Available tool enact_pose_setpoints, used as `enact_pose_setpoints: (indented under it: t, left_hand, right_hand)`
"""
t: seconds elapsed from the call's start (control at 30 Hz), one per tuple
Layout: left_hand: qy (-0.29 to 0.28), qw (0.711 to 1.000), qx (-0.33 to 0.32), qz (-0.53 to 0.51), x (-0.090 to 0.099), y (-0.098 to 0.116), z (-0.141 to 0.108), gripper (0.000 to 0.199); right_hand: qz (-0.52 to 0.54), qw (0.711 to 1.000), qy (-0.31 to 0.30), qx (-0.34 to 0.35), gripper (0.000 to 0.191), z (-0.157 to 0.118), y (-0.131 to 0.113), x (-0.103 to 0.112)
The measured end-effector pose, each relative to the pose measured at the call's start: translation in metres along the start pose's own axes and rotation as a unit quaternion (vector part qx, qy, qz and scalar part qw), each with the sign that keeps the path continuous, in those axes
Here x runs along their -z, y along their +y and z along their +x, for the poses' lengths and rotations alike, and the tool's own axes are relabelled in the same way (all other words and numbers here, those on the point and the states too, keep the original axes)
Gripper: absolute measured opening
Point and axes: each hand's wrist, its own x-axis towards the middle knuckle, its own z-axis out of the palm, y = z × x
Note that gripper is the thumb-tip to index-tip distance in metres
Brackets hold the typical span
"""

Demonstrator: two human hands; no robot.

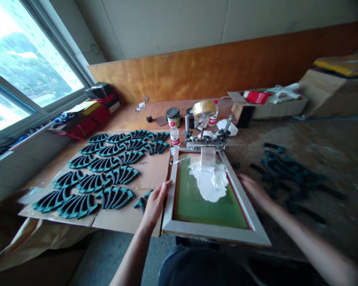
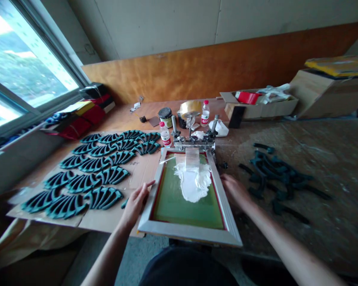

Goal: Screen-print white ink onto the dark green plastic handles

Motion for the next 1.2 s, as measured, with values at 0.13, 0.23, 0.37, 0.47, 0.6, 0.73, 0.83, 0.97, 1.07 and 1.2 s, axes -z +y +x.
enact_pose_setpoints:
  t: [0.13, 0.23, 0.37, 0.47, 0.6, 0.73, 0.83, 0.97, 1.07, 1.2]
  left_hand:
    - [-0.01, 0.995, 0.01, 0.103, -0.005, -0.062, 0.007, 0.07]
    - [-0.006, 0.98, -0.001, 0.2, -0.005, -0.078, 0.018, 0.063]
    - [-0.02, 0.97, 0.007, 0.241, -0.001, -0.08, 0.022, 0.06]
    - [-0.019, 0.973, 0.009, 0.23, 0.0, -0.083, 0.022, 0.059]
    - [-0.01, 0.973, 0.006, 0.23, -0.002, -0.086, 0.022, 0.055]
    - [-0.011, 0.975, 0.003, 0.222, -0.002, -0.083, 0.021, 0.055]
    - [-0.014, 0.981, 0.019, 0.192, -0.001, -0.078, 0.02, 0.057]
    - [-0.014, 0.987, 0.032, 0.155, -0.002, -0.073, 0.018, 0.059]
    - [-0.015, 0.992, 0.033, 0.123, -0.003, -0.063, 0.015, 0.063]
    - [-0.04, 0.995, 0.055, 0.066, -0.001, -0.031, 0.007, 0.077]
  right_hand:
    - [0.253, 0.963, 0.028, -0.09, 0.035, 0.051, 0.017, 0.017]
    - [0.312, 0.948, -0.004, -0.054, 0.052, 0.093, -0.013, 0.031]
    - [0.313, 0.943, -0.115, 0.019, 0.018, 0.092, -0.055, 0.04]
    - [0.335, 0.93, -0.109, 0.1, 0.026, 0.056, -0.058, 0.047]
    - [0.371, 0.896, -0.111, 0.217, 0.028, 0.033, -0.039, 0.06]
    - [0.36, 0.916, -0.075, 0.161, 0.022, 0.041, -0.042, 0.06]
    - [0.331, 0.932, 0.047, 0.138, 0.029, 0.028, -0.056, 0.053]
    - [0.363, 0.915, 0.012, 0.178, 0.026, 0.016, -0.054, 0.055]
    - [0.38, 0.914, -0.05, 0.136, 0.024, 0.048, -0.042, 0.06]
    - [0.359, 0.932, -0.049, 0.017, 0.061, 0.107, -0.02, 0.059]
